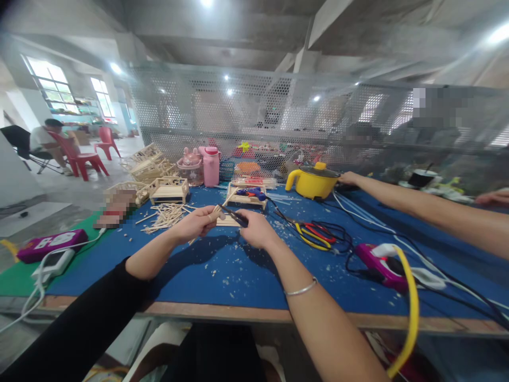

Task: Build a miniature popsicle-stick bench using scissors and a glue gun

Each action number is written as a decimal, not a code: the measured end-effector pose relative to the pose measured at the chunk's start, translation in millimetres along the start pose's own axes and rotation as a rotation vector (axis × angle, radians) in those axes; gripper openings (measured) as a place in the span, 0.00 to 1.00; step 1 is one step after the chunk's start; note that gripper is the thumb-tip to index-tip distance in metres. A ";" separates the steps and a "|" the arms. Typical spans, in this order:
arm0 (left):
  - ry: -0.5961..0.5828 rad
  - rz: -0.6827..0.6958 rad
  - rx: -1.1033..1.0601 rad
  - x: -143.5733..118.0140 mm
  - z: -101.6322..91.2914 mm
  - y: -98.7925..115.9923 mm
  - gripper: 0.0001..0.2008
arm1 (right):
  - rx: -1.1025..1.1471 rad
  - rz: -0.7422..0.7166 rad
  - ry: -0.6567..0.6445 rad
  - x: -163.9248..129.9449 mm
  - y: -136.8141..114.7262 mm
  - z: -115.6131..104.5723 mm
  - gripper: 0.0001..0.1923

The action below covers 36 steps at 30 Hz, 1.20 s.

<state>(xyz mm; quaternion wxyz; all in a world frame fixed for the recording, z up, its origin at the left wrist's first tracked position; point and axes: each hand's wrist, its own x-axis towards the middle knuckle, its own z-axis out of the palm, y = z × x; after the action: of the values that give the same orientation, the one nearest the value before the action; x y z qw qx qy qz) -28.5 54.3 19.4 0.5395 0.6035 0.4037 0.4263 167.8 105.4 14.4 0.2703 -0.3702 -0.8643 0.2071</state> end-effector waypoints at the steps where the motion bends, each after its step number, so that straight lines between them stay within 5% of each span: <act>1: 0.002 -0.001 0.002 -0.2 0.2 0.2 0.11 | -0.011 0.003 -0.002 -0.1 -0.4 -0.3 0.23; 20: 0.087 0.090 0.253 1.5 0.9 -5.4 0.18 | -0.049 -0.009 -0.004 -0.7 -0.4 4.6 0.18; 25: 0.278 0.086 0.349 7.4 3.8 -10.2 0.16 | -0.294 0.086 0.171 -1.1 -14.2 18.3 0.21; 30: 0.383 -0.083 0.078 10.9 11.3 -5.4 0.12 | -0.569 0.015 0.364 2.4 -21.5 22.9 0.22; 36: 0.191 0.036 0.127 5.0 0.8 -1.5 0.16 | -0.039 0.009 0.073 6.5 -12.1 18.9 0.16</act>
<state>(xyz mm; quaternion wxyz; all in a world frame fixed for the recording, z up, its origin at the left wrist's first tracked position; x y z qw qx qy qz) -26.2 58.9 18.3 0.4516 0.6001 0.4686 0.4651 145.9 99.5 8.7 0.2936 -0.3867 -0.8559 0.1780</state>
